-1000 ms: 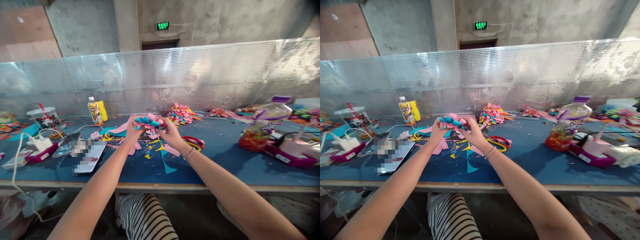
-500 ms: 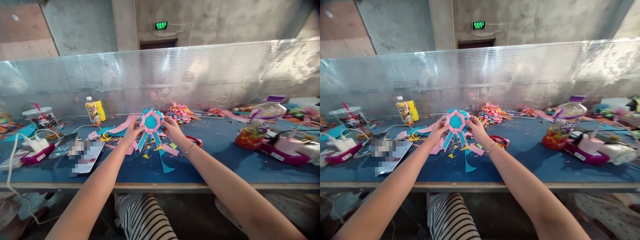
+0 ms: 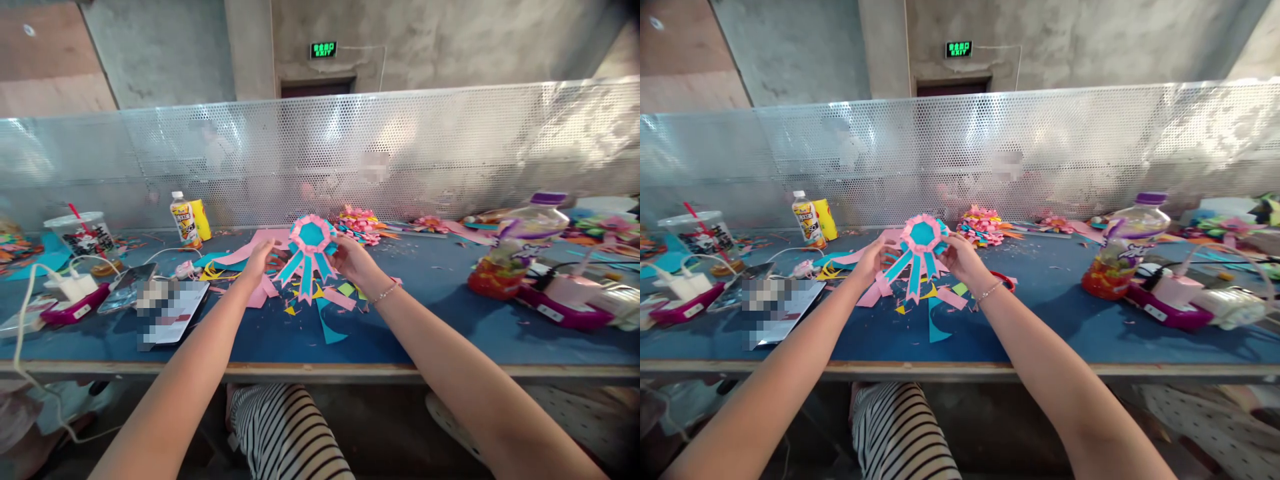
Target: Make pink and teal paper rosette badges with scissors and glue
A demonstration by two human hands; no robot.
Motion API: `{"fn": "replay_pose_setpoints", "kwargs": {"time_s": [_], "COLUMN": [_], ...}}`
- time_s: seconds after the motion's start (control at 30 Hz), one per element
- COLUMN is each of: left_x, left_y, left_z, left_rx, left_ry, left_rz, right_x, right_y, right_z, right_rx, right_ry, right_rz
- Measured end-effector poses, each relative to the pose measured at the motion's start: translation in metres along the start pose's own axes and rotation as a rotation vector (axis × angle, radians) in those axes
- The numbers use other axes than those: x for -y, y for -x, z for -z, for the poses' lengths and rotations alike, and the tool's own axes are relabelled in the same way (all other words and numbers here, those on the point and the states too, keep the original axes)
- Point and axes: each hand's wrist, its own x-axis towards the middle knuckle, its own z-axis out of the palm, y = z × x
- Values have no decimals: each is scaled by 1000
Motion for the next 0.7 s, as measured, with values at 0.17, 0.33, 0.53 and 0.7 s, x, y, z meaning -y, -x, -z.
{"fn": "replay_pose_setpoints", "kwargs": {"time_s": [0.17,0.33,0.53,0.7], "left_x": [28,38,38,40], "left_y": [-11,-17,-20,-17], "left_z": [14,24,30,32], "left_rx": [-182,-140,-149,-149], "left_ry": [-832,-1094,-1093,-1226], "left_rz": [-131,-19,79,168], "right_x": [12,-7,-29,-24], "right_y": [-3,-11,-10,-9], "right_z": [10,15,16,19], "right_rx": [5,-81,93,83], "right_ry": [-38,202,609,1294], "right_rz": [-36,-227,-358,-162]}}
